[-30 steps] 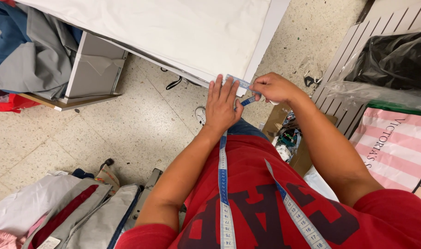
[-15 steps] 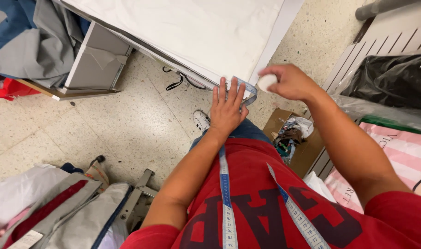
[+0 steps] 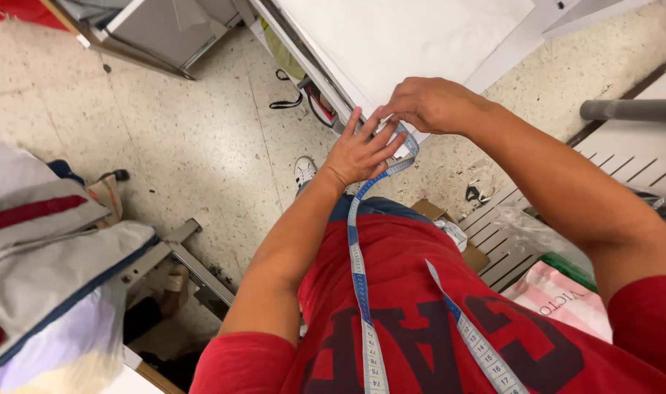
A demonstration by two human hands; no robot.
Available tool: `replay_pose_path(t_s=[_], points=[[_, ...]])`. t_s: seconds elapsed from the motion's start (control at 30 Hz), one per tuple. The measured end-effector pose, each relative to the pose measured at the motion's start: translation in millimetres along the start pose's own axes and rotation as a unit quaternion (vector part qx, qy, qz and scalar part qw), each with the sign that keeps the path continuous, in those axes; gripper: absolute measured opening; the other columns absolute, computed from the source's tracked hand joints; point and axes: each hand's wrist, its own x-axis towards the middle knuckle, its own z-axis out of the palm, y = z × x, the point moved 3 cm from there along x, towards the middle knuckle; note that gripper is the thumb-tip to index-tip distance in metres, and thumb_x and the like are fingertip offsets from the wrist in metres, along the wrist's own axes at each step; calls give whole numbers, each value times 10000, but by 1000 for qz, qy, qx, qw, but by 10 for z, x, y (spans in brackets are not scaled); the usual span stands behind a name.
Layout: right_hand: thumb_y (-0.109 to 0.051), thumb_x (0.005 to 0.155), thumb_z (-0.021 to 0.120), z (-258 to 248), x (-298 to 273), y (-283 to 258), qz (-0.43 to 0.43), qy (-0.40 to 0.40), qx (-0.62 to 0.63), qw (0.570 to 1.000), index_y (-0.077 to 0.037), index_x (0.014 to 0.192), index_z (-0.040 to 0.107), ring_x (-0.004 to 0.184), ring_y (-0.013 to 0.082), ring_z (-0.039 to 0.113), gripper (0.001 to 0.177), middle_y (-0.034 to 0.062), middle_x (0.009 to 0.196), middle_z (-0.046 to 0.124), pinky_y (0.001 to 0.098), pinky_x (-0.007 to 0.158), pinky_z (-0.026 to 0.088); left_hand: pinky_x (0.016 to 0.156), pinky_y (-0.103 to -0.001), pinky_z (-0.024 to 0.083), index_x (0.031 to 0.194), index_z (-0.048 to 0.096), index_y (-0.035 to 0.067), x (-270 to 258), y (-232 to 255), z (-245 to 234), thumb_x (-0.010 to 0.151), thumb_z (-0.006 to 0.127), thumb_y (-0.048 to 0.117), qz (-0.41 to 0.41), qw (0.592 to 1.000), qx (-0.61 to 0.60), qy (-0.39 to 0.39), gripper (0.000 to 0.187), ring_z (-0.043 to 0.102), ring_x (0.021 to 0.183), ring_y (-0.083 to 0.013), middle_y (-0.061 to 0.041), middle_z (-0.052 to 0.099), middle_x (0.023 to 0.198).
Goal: The person is measuring and marking a white garment on a workbench using a measuring tape and tailor's chalk.
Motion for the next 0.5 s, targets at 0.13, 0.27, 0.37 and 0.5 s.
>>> replay_pose_path(t_s=[0.13,0.27,0.37,0.5], points=[[-53,994,678,86,-14,98,-41,-33,-46,998,-149,1167,761,961,279,671,215,61,989,708,388,867,567,1159,-668,320,1464,490,298,-1,2,1,914,332,270,0,1000,12,21,573,482,1404,-356,-44,531,1454],[-62,1021,616,182,-39,183,-75,-27,-62,995,-156,1191,738,922,266,637,230,53,962,657,379,818,563,1131,-698,339,1530,422,301,-60,36,44,903,300,261,-5,999,29,29,640,448,1430,-356,-42,490,1506],[-59,1031,583,212,-47,198,-91,-31,-110,989,-150,1172,745,898,237,632,233,35,937,650,339,807,564,1122,-709,338,1534,410,315,-56,38,63,926,245,250,-5,999,43,30,634,431,1443,-348,-33,486,1500],[-69,1022,551,55,14,77,-106,-58,-144,982,-182,1124,732,882,197,601,237,-4,927,617,317,812,556,1098,-715,357,1516,426,324,-64,21,68,927,247,252,1,998,50,30,620,431,1440,-349,-34,491,1493]])
